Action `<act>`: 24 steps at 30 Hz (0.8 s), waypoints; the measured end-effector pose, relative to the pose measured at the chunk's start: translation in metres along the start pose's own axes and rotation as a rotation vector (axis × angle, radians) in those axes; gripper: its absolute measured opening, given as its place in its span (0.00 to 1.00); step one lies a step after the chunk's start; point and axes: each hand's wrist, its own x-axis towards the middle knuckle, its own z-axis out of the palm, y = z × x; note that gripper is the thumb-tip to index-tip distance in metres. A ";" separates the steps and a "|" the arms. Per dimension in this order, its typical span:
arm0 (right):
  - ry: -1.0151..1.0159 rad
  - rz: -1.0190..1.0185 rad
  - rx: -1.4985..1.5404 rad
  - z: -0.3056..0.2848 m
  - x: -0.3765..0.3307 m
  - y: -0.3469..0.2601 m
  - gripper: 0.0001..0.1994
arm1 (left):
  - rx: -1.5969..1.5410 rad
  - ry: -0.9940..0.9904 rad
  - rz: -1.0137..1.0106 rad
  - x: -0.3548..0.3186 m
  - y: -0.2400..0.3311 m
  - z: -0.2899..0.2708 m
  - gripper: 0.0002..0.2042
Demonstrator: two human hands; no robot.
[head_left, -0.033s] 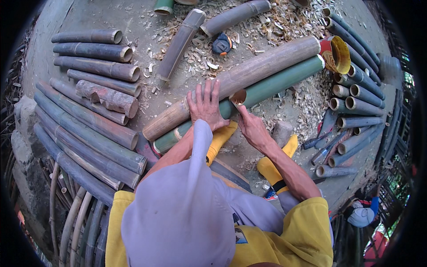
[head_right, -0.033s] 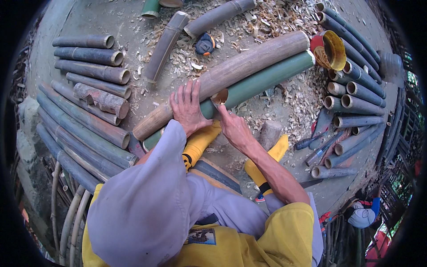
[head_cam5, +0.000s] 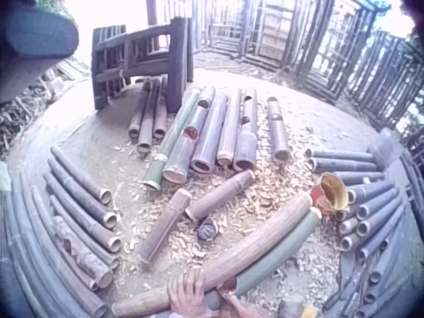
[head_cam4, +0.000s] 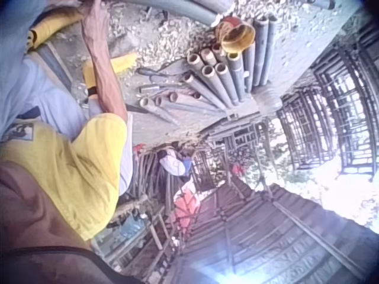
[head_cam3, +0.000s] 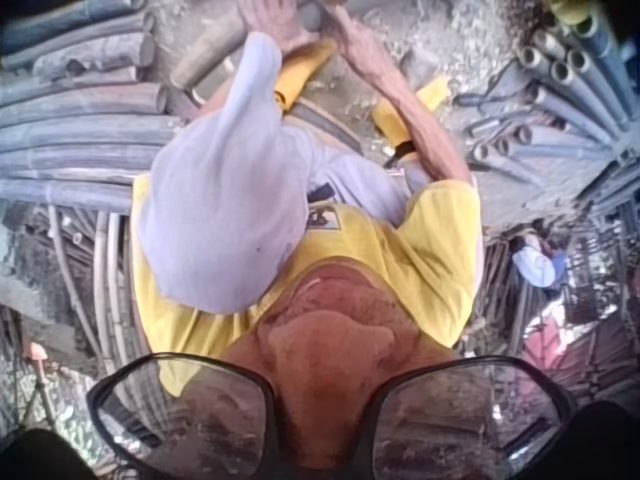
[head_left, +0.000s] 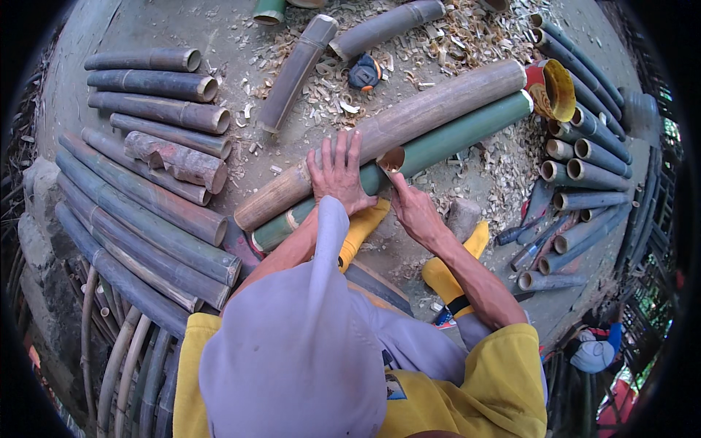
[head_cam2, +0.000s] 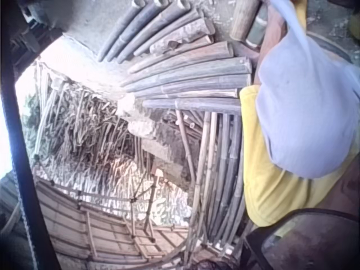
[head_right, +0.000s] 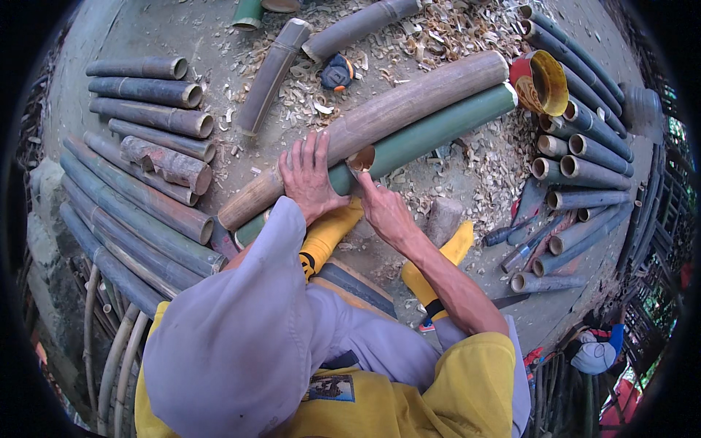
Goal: The person uses a machete to shave and cut bamboo poles, measures a pole with a tape measure, and carves a hole into one pole using a small knife and a piece of wood as a mallet.
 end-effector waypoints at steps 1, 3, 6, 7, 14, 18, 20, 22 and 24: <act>-0.009 0.006 -0.002 0.000 0.000 -0.001 0.17 | -0.001 -0.002 0.001 0.000 0.000 0.000 0.66; -0.023 0.022 -0.006 -0.002 0.000 -0.002 0.18 | -0.004 -0.006 0.008 -0.001 0.000 0.001 0.66; -0.076 0.072 -0.057 -0.010 0.003 -0.006 0.19 | -0.010 -0.088 -0.016 0.001 0.003 0.001 0.68; -0.001 -0.024 0.033 -0.017 0.005 -0.018 0.19 | -0.010 -0.050 -0.010 0.000 0.001 0.005 0.68; 0.295 -0.147 0.223 -0.065 0.018 -0.061 0.20 | 0.012 -0.068 -0.010 -0.001 -0.002 0.002 0.68; 0.170 0.003 0.014 -0.049 -0.008 0.003 0.21 | 0.009 -0.072 0.002 0.002 0.002 0.003 0.67; 0.153 0.031 -0.060 -0.043 -0.011 0.019 0.23 | 0.009 -0.063 0.009 0.003 -0.001 0.004 0.67; 0.167 0.006 -0.067 -0.039 -0.010 0.025 0.23 | 0.006 -0.053 0.004 0.001 -0.002 0.005 0.67; 0.175 -0.002 -0.077 -0.037 -0.008 0.027 0.23 | 0.008 -0.055 0.007 0.000 -0.002 0.005 0.68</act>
